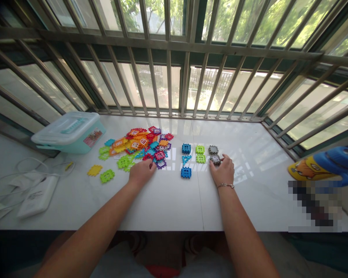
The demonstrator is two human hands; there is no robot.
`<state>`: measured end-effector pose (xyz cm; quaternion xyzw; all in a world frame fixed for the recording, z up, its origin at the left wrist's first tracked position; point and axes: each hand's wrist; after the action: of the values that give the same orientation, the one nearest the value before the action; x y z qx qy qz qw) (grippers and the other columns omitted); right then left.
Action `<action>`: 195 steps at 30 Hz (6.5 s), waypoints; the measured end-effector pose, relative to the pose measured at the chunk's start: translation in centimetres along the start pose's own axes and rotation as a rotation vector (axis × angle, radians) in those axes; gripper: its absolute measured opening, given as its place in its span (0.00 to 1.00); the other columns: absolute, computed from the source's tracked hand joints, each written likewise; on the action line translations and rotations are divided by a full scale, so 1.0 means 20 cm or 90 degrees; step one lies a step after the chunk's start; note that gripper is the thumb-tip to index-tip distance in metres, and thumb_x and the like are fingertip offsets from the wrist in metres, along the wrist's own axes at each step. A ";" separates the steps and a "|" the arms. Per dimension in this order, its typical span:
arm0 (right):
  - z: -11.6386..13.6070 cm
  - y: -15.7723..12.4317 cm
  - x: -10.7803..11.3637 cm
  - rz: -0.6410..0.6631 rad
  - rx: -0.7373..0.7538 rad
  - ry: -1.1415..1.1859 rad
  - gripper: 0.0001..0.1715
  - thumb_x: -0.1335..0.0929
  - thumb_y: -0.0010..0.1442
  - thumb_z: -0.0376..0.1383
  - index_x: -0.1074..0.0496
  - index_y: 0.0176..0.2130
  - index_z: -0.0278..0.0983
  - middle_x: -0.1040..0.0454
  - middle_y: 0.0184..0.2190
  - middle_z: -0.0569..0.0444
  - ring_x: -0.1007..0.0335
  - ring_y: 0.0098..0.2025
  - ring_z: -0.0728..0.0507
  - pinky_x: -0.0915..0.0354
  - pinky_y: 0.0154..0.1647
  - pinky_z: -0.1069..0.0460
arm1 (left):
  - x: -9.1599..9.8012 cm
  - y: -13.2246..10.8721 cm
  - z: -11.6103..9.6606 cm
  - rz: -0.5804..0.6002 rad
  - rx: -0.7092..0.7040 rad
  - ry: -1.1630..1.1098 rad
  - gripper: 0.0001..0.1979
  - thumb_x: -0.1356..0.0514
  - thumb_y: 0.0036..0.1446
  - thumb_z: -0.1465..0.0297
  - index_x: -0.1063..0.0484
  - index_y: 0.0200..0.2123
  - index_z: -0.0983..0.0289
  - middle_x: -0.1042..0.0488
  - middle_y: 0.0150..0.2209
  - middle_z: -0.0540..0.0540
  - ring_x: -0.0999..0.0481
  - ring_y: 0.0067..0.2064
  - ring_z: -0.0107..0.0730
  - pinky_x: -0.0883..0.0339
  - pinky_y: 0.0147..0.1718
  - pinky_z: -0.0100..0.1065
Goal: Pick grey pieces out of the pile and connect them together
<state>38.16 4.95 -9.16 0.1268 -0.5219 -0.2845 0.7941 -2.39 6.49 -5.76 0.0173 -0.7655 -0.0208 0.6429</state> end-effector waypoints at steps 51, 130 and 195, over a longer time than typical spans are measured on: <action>0.00 0.00 0.00 -0.018 0.041 -0.028 0.37 0.29 0.62 0.55 0.33 0.60 0.35 0.29 0.52 0.38 0.35 0.56 0.30 0.35 0.60 0.37 | -0.01 0.00 0.01 -0.009 -0.007 0.006 0.20 0.49 0.72 0.58 0.20 0.39 0.58 0.17 0.37 0.59 0.18 0.39 0.47 0.38 0.34 0.36; -0.02 -0.01 0.00 0.011 0.037 -0.020 0.33 0.28 0.61 0.57 0.32 0.53 0.38 0.29 0.51 0.38 0.35 0.57 0.29 0.36 0.59 0.38 | -0.11 0.02 0.03 -0.203 0.005 -0.081 0.17 0.46 0.69 0.71 0.28 0.58 0.62 0.30 0.68 0.66 0.32 0.69 0.53 0.45 0.71 0.53; -0.04 -0.02 -0.05 -0.020 0.097 -0.050 0.31 0.31 0.67 0.57 0.32 0.54 0.36 0.28 0.52 0.37 0.35 0.56 0.29 0.37 0.59 0.37 | -0.08 0.00 -0.02 -0.186 -0.358 -0.061 0.20 0.43 0.73 0.57 0.26 0.62 0.56 0.36 0.74 0.57 0.39 0.76 0.48 0.71 0.79 0.62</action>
<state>38.44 5.09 -10.48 0.1840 -0.5708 -0.2611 0.7564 -1.81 6.65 -7.22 -0.0525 -0.7487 -0.3244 0.5757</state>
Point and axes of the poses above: each hand's wrist, its own y-axis towards the middle knuckle, its own x-axis out of the back of the hand, z = x × y
